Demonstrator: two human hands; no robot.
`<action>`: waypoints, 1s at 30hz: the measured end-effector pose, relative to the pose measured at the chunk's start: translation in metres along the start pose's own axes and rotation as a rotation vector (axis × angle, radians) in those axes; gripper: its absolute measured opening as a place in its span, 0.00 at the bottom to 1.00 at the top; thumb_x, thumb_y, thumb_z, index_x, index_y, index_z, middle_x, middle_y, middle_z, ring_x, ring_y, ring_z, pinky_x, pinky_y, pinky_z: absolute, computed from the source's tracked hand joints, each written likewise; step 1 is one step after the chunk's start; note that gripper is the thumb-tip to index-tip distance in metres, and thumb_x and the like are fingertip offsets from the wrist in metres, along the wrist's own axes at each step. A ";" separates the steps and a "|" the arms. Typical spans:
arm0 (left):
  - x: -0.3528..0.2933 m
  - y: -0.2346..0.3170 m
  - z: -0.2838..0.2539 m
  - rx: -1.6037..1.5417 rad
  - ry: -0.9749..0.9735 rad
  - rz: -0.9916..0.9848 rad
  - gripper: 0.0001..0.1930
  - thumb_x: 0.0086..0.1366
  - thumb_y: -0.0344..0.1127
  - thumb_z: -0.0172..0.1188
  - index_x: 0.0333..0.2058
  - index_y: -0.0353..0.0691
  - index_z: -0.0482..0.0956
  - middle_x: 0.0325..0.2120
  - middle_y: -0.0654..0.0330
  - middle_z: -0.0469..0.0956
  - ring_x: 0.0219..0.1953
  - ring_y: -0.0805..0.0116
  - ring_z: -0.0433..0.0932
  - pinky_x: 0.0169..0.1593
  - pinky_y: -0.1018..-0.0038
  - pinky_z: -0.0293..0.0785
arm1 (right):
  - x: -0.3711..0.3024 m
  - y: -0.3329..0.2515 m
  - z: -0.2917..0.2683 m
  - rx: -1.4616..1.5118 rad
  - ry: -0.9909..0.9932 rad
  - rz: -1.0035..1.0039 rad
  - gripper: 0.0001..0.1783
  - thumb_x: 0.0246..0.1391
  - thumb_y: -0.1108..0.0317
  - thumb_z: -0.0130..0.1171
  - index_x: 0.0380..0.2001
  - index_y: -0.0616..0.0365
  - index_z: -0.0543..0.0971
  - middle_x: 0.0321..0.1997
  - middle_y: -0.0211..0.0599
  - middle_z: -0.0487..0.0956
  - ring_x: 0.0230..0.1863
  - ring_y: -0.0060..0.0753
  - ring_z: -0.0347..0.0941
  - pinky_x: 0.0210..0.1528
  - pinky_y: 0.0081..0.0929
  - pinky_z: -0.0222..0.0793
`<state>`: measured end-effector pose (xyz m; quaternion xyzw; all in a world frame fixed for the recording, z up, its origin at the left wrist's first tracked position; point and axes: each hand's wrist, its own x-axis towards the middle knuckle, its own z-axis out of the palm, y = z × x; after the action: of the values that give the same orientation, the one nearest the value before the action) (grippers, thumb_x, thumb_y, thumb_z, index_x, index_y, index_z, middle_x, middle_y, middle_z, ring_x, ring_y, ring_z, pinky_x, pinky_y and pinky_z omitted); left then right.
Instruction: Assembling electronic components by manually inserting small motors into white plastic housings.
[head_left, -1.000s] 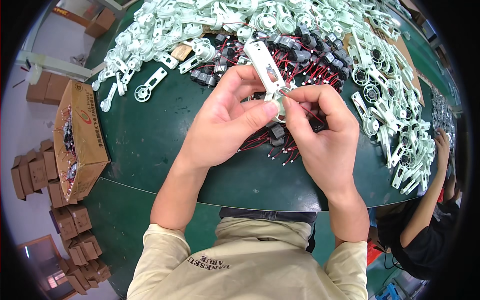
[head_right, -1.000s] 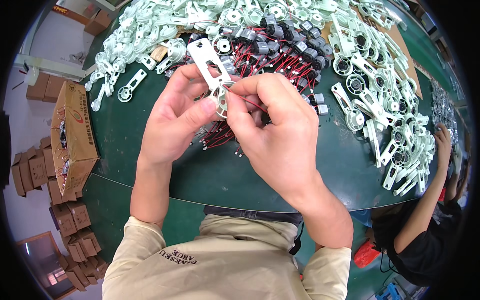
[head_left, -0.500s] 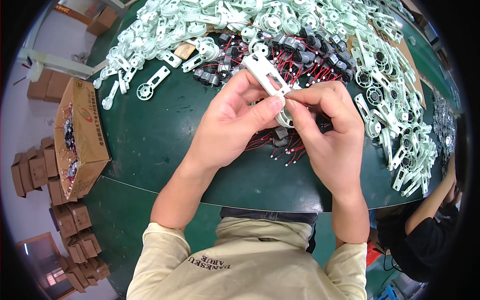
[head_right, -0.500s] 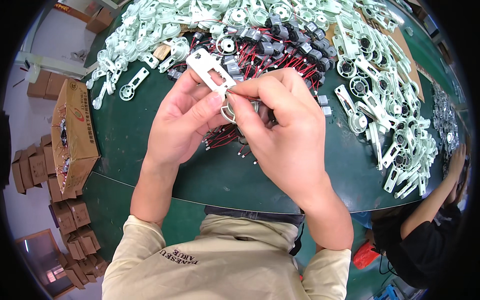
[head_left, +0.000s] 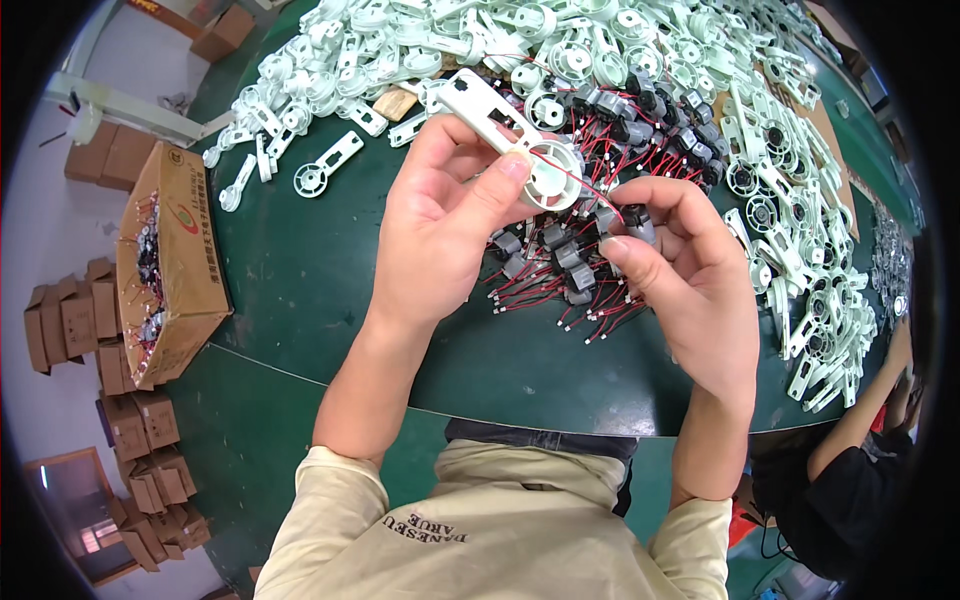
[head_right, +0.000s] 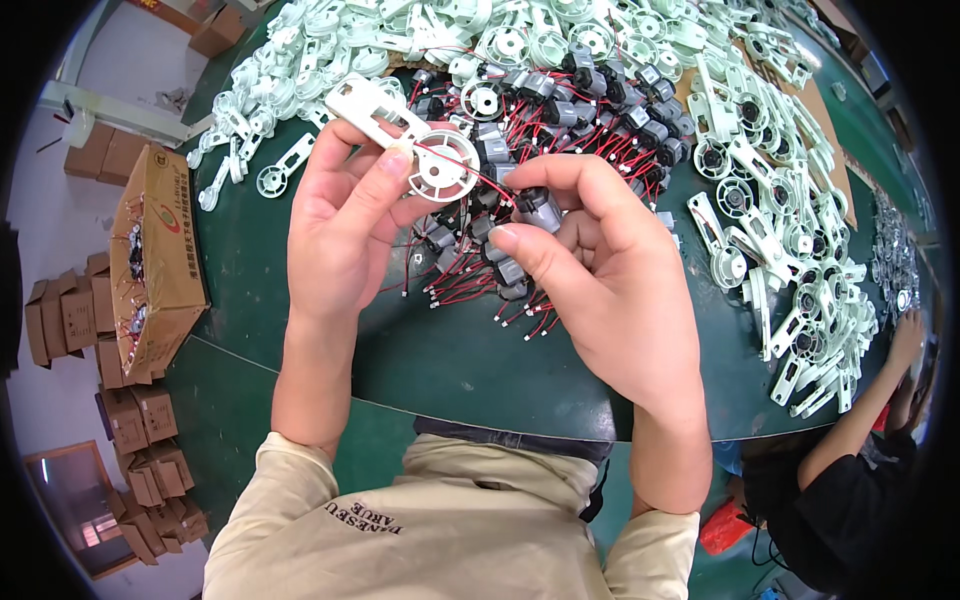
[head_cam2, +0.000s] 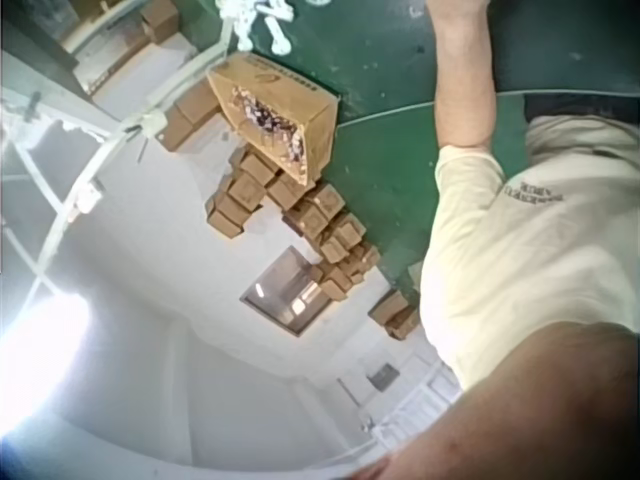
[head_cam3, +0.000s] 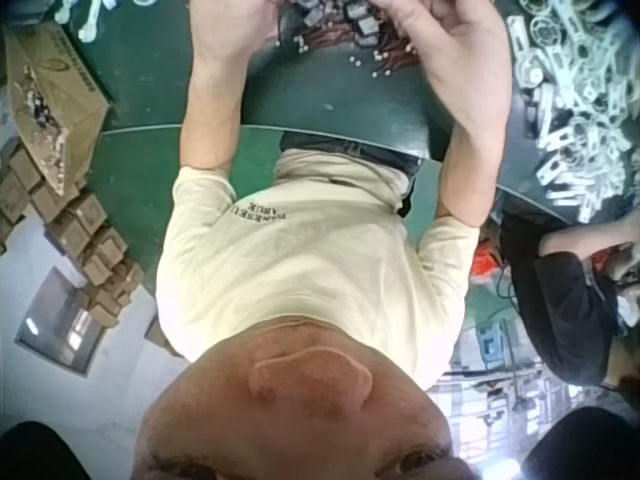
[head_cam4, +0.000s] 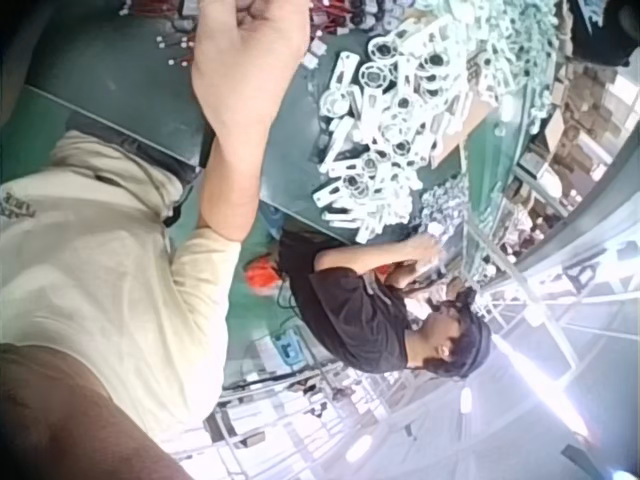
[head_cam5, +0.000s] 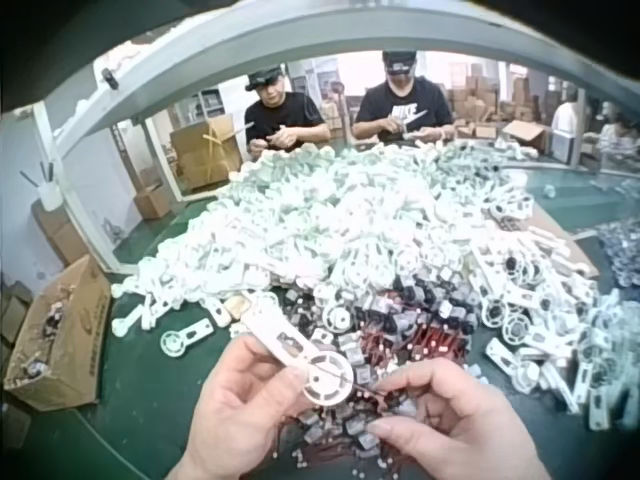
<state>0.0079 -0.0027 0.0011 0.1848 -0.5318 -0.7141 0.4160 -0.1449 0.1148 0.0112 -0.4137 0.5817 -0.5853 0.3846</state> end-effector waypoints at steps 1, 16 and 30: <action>0.000 0.000 0.000 -0.004 0.014 0.002 0.09 0.66 0.27 0.53 0.44 0.34 0.67 0.42 0.52 0.76 0.43 0.67 0.78 0.46 0.68 0.79 | 0.000 -0.002 0.001 -0.001 0.001 -0.002 0.13 0.53 0.75 0.61 0.43 0.61 0.75 0.31 0.28 0.74 0.26 0.08 0.65 0.26 0.12 0.61; -0.006 -0.008 0.012 0.056 -0.132 -0.096 0.15 0.63 0.22 0.56 0.48 0.28 0.68 0.45 0.53 0.75 0.48 0.69 0.75 0.52 0.74 0.73 | 0.003 0.010 0.003 -0.229 0.136 -0.279 0.14 0.45 0.80 0.64 0.39 0.61 0.79 0.32 0.32 0.76 0.26 0.18 0.70 0.27 0.16 0.67; -0.009 -0.020 0.010 0.325 -0.162 0.078 0.12 0.64 0.25 0.57 0.45 0.27 0.72 0.39 0.56 0.78 0.41 0.76 0.76 0.45 0.78 0.75 | 0.003 0.015 0.011 0.116 0.115 -0.100 0.13 0.48 0.81 0.62 0.37 0.65 0.72 0.34 0.33 0.73 0.34 0.18 0.74 0.38 0.16 0.75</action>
<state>-0.0013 0.0124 -0.0151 0.1706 -0.6788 -0.6146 0.3640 -0.1363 0.1076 -0.0038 -0.3850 0.5468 -0.6590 0.3443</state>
